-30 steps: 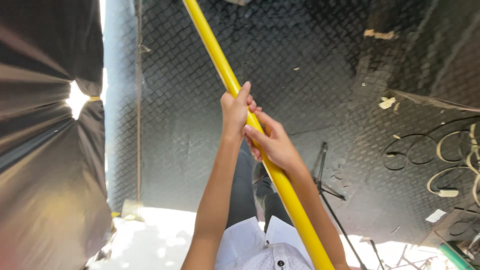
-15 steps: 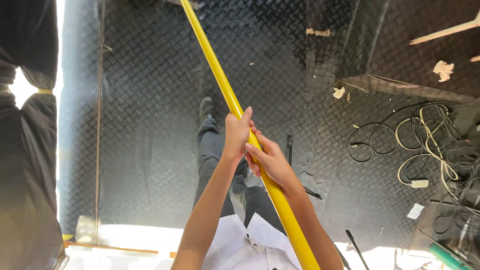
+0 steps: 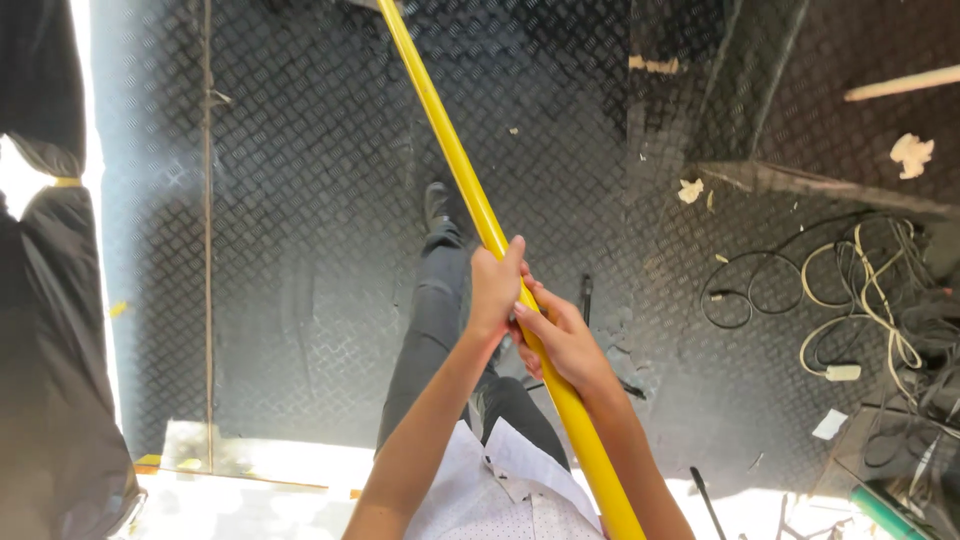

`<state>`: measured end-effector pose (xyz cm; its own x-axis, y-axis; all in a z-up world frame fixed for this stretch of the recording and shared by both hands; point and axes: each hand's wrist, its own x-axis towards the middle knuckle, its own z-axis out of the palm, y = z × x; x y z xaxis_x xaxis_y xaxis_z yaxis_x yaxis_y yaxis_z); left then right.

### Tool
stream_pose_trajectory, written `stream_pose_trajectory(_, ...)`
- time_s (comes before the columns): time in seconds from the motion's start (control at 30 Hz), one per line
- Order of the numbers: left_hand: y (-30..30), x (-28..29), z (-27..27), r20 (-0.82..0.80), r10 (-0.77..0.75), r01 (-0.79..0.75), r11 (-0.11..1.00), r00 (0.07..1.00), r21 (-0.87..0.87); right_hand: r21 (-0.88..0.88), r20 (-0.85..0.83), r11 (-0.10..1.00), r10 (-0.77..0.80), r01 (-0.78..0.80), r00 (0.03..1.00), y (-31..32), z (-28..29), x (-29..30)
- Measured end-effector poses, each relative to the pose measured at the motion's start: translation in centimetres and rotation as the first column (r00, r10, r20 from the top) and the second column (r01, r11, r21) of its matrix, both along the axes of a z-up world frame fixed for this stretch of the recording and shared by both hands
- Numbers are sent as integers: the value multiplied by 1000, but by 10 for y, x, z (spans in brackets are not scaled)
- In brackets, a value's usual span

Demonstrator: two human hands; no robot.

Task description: Mopping a diamond-plate floor in a restaurant bar area.

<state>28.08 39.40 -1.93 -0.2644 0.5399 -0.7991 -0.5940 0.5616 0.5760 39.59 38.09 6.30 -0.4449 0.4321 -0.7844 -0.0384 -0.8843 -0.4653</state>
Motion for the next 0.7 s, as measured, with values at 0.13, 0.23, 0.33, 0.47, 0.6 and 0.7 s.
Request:
stream_pose_trajectory(0.13,62,-42,7,21,8,-9,1000,1000,30,-9,114,1000,30,-29,993,76,38,-59)
stream_pose_trajectory(0.23,119,-86,-5,59,28,-30,999,998,39,8,114,999,33,-34,993,133,29,-102)
stream_pose_trajectory(0.33,179,-142,-21,62,51,-53,998,997,26,57,98,996,56,-62,994,187,11,-151)
stream_pose_trajectory(0.47,254,-206,-20,57,28,-29,1000,998,5,20,131,997,73,-76,989,265,23,-220)
stream_pose_trajectory(0.6,316,-254,-14,100,64,-67,997,993,30,13,195,992,124,-129,973,331,30,-271)
stream_pose_trajectory(0.7,359,-284,-21,138,83,-94,993,987,75,32,272,975,201,-218,941,382,37,-306)
